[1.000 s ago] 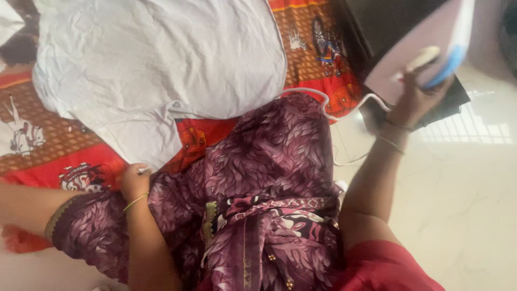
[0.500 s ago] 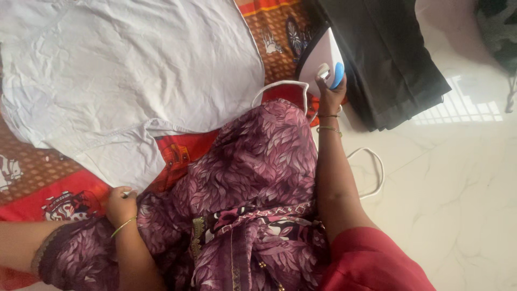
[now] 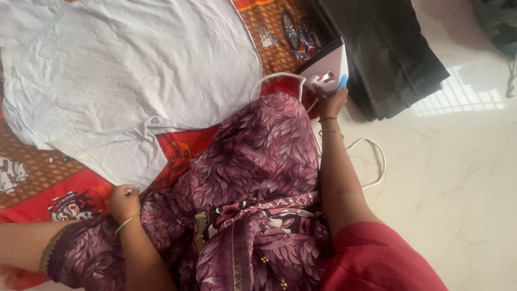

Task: The person irons a white shirt laid out on a patterned mat on the floor. They use a blue and white electric iron, moving it back and forth across the fabric to smooth out wrinkles. The person occasionally adjusts the shirt with their left hand while ironing with their right.

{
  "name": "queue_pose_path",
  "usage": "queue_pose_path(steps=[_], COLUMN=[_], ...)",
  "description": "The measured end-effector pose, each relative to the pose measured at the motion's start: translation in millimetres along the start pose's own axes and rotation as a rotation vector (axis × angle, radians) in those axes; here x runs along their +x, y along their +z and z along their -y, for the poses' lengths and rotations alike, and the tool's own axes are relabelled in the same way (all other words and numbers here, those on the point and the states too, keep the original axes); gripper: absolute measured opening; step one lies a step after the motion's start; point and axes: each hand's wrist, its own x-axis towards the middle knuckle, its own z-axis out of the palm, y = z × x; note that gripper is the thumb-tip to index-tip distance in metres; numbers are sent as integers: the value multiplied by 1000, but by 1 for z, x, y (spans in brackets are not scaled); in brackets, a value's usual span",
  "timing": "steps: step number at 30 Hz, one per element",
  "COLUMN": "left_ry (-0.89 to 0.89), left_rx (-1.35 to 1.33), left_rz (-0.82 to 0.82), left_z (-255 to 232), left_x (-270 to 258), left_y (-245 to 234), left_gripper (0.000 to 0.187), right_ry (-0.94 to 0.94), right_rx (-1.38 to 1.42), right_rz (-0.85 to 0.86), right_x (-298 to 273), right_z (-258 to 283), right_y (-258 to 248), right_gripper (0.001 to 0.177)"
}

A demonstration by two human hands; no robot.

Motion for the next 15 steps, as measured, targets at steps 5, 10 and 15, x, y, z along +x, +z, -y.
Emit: queue_pose_path(steps=[5,10,15], left_ry=[32,28,59], left_rx=[-8,-27,-13], left_rz=[-9,-5,-39], left_z=[6,5,7], left_x=[1,4,3], left_y=[2,3,4], left_gripper=[22,23,22], right_ry=[139,55,92], right_rx=[75,125,78], right_rz=[121,234,266], right_x=[-4,0,-3], right_z=[-5,-26,-10], right_y=[-5,-12,-15], right_gripper=[53,50,48])
